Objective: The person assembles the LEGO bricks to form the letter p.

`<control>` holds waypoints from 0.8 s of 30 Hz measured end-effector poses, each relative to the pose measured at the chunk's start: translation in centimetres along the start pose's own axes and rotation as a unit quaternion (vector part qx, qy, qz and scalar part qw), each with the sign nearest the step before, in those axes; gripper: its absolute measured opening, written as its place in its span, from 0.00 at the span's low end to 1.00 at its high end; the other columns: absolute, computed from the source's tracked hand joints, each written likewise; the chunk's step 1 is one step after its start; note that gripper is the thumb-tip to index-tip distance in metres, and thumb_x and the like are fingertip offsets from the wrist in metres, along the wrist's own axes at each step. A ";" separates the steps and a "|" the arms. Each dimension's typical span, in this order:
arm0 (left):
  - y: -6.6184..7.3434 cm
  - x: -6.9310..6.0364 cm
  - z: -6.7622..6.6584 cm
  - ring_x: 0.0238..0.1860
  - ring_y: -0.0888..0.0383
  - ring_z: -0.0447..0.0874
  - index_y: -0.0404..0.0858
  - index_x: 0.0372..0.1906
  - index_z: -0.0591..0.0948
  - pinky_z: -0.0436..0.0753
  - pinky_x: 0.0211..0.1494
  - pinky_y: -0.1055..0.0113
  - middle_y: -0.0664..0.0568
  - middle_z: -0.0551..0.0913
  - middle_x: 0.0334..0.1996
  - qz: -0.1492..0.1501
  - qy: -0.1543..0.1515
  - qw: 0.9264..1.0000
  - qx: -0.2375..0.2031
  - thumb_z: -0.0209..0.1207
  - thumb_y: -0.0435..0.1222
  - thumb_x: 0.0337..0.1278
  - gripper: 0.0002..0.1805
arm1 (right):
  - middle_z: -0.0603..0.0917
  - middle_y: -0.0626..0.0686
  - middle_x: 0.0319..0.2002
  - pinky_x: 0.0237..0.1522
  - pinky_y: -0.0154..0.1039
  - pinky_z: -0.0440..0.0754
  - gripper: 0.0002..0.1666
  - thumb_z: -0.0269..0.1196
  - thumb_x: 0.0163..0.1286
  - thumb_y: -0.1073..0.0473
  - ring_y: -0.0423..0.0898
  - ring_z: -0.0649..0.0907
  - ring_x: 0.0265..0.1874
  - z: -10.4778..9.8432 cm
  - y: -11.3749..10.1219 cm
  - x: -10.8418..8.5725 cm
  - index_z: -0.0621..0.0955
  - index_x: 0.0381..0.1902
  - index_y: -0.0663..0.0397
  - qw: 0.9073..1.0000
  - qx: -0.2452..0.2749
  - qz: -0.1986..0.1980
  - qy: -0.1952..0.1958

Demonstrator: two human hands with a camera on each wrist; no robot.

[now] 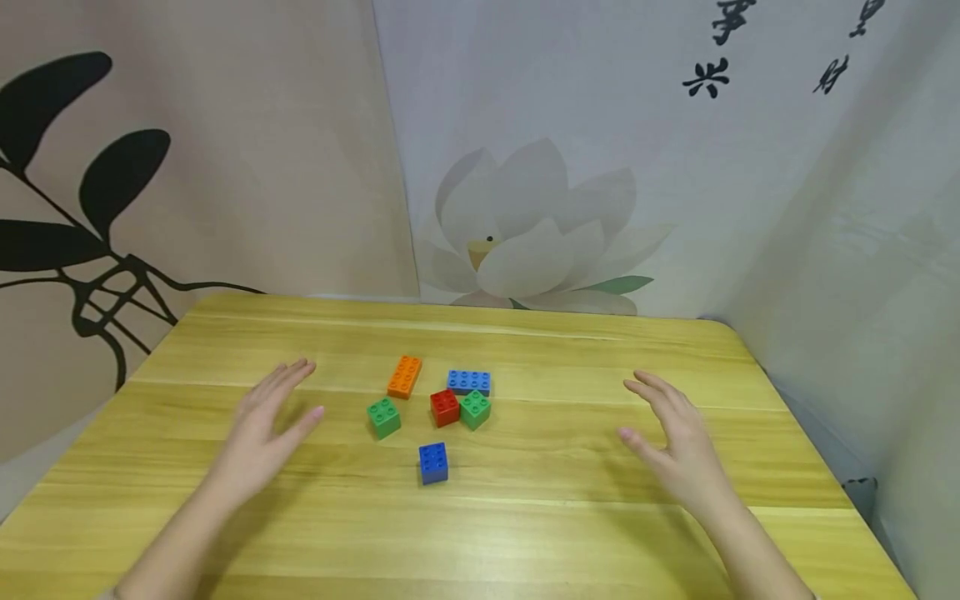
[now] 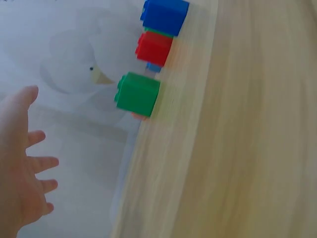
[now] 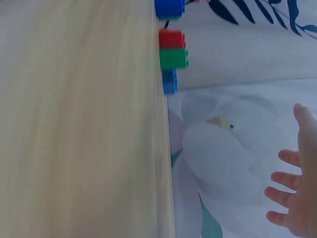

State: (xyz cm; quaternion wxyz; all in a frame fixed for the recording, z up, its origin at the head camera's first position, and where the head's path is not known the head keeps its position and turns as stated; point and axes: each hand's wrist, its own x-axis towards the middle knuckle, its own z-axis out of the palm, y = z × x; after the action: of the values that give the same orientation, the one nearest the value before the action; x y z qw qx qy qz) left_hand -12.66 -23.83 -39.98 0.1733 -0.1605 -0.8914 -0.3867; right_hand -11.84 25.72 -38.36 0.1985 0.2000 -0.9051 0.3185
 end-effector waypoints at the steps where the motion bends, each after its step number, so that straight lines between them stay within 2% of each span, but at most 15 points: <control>1: 0.0 0.1 0.2 0.68 0.30 0.50 0.37 0.70 0.65 0.41 0.63 0.29 0.37 0.61 0.69 -0.002 -0.002 1.000 -0.007 0.60 0.37 0.63 0.32 | 0.69 0.55 0.65 0.55 0.69 0.59 0.34 0.69 0.60 0.59 0.61 0.66 0.62 0.4 -0.2 0.1 0.72 0.64 0.52 1.000 0.011 0.000 -0.001; 6: 0.1 0.1 1.3 0.68 0.33 0.53 0.41 0.70 0.65 0.49 0.60 0.27 0.40 0.62 0.69 -0.025 -0.021 0.999 -0.042 0.60 0.38 0.63 0.32 | 0.71 0.53 0.64 0.55 0.66 0.64 0.34 0.70 0.58 0.61 0.57 0.68 0.62 2.0 -1.2 0.3 0.73 0.63 0.52 0.998 0.063 -0.001 -0.013; 10: 0.0 0.0 2.2 0.66 0.35 0.57 0.40 0.69 0.66 0.57 0.59 0.30 0.40 0.64 0.67 -0.046 -0.032 0.996 -0.068 0.62 0.38 0.61 0.32 | 0.70 0.48 0.64 0.58 0.62 0.65 0.33 0.70 0.59 0.61 0.53 0.68 0.63 3.0 -2.3 0.6 0.73 0.63 0.50 0.994 0.106 0.008 -0.030; 13: 0.0 -0.1 2.8 0.67 0.35 0.57 0.38 0.68 0.67 0.57 0.60 0.31 0.39 0.65 0.67 -0.063 -0.041 0.994 -0.082 0.63 0.39 0.60 0.32 | 0.71 0.46 0.64 0.60 0.61 0.65 0.33 0.70 0.59 0.61 0.51 0.69 0.63 3.9 -3.0 0.7 0.73 0.62 0.51 0.989 0.138 0.012 -0.042; 16: 0.0 -0.1 3.4 0.67 0.36 0.57 0.38 0.69 0.66 0.56 0.61 0.32 0.40 0.64 0.67 -0.079 -0.056 0.991 -0.092 0.63 0.41 0.60 0.33 | 0.72 0.49 0.63 0.60 0.62 0.65 0.32 0.69 0.60 0.62 0.52 0.70 0.63 4.9 -3.4 0.9 0.73 0.62 0.55 0.985 0.162 0.000 -0.052; 18: -0.1 -0.2 3.7 0.67 0.37 0.57 0.38 0.69 0.66 0.56 0.61 0.31 0.41 0.65 0.67 -0.089 -0.063 0.989 -0.098 0.63 0.42 0.60 0.34 | 0.72 0.49 0.63 0.60 0.61 0.65 0.32 0.69 0.60 0.61 0.51 0.70 0.62 5.6 -3.8 1.0 0.73 0.62 0.53 0.983 0.172 -0.004 -0.060; 24: -0.6 -0.3 4.6 0.65 0.40 0.62 0.36 0.67 0.67 0.58 0.63 0.36 0.42 0.69 0.64 -0.091 -0.064 0.985 -0.131 0.63 0.41 0.60 0.32 | 0.75 0.47 0.60 0.60 0.55 0.68 0.29 0.69 0.61 0.60 0.48 0.72 0.60 7.4 -5.1 1.3 0.75 0.60 0.50 0.973 0.214 -0.001 -0.084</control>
State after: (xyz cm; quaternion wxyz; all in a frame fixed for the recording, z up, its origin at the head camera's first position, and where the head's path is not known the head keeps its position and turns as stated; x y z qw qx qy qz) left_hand -13.48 -20.79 -43.45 0.0575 -0.1249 -0.8533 -0.5029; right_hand -12.12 16.94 -40.52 0.0744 0.2650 -0.8289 0.4869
